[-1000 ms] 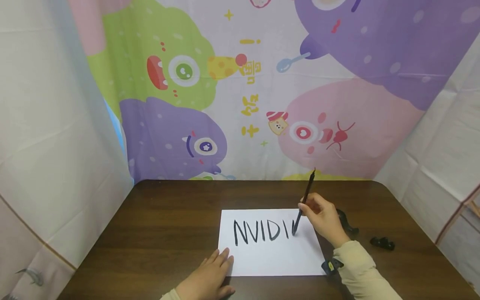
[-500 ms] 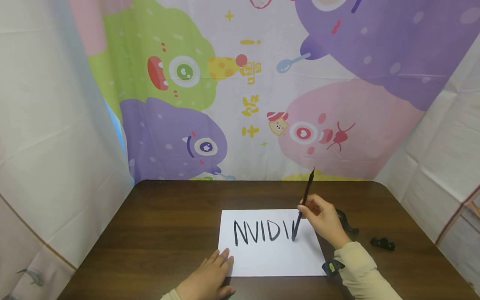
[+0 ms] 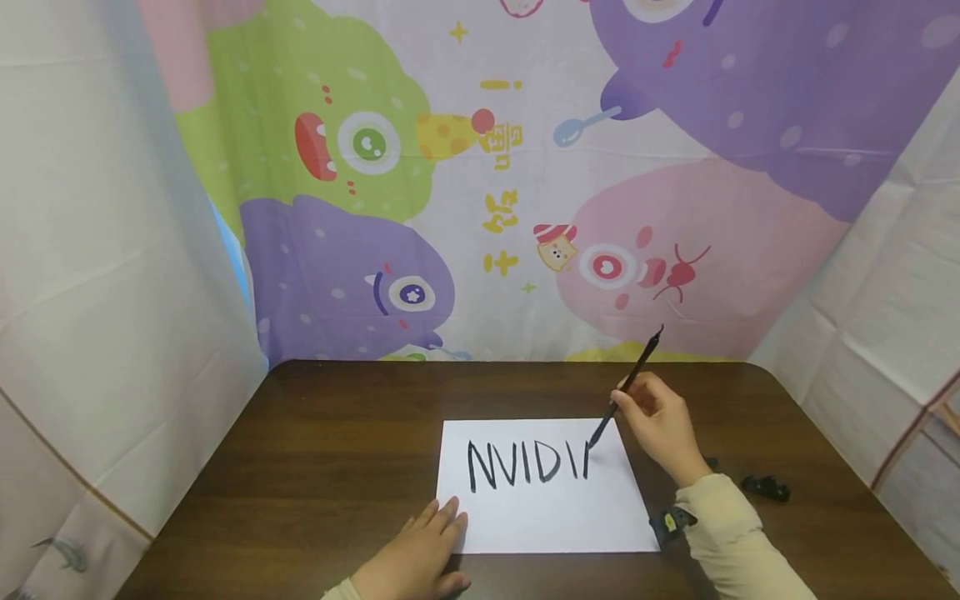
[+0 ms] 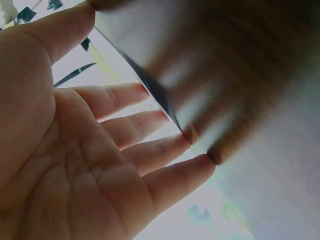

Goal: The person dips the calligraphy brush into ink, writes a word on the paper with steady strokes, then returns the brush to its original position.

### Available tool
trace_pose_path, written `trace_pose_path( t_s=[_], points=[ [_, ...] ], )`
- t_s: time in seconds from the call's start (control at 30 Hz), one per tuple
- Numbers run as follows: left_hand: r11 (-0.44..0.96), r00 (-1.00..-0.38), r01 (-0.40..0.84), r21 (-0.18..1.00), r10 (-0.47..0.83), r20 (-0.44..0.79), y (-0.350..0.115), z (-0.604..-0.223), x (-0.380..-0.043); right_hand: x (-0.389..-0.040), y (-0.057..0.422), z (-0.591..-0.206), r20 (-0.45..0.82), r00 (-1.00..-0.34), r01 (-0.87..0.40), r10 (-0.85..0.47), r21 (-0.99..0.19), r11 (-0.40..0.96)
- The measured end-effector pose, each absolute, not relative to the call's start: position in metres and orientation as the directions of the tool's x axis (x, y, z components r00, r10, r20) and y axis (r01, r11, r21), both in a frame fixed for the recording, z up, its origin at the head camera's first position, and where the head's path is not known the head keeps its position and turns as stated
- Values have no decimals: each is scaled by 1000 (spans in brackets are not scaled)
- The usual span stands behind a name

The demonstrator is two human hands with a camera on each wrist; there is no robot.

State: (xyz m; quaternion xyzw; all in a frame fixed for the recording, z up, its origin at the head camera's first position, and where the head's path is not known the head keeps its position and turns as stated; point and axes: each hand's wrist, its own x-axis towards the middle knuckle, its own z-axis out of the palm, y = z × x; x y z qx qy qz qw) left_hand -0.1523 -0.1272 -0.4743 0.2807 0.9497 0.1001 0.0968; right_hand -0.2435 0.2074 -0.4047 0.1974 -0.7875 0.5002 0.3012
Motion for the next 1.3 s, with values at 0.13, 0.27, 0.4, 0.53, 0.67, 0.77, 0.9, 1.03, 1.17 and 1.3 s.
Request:
trace_pose_path(
  t_s=[0.13, 0.27, 0.4, 0.53, 0.67, 0.77, 0.9, 1.03, 1.17, 1.3],
  points=[
    [822, -824, 515, 244, 553, -123, -127, -474, -152, -247, 209, -407, 678, -735, -611, 4, -665, 430],
    [822, -824, 514, 245, 552, -124, -127, -474, -152, -251, 209, -412, 680, -733, -609, 7, -662, 437],
    [821, -824, 517, 241, 554, -120, -127, -475, -152, -253, 209, -416, 681, -732, -607, 3, -655, 449],
    [820, -823, 520, 241, 556, -115, -127, -476, -152, -253, 209, -420, 684, -730, -606, -5, -643, 468],
    [816, -822, 524, 244, 560, -106, -127, -474, -151, -252, 209, -422, 679, -734, -599, -7, -643, 478],
    [813, -821, 528, 246, 563, -98, -127, -472, -151, -249, 209, -421, 668, -744, -586, -8, -647, 488],
    [813, -820, 529, 244, 563, -97, -127, -472, -151, -247, 209, -421, 662, -749, -569, -9, -637, 521],
    [812, -819, 530, 244, 565, -99, -127, -472, -151, -250, 213, -427, 660, -752, -568, -12, -637, 521],
    [812, -820, 530, 244, 565, -98, -127, -473, -151, -259, 221, -441, 654, -757, -573, -18, -650, 500],
    [813, -821, 528, 247, 563, -99, -127, -471, -151, -264, 228, -449, 650, -759, -575, -24, -653, 494]
  ],
)
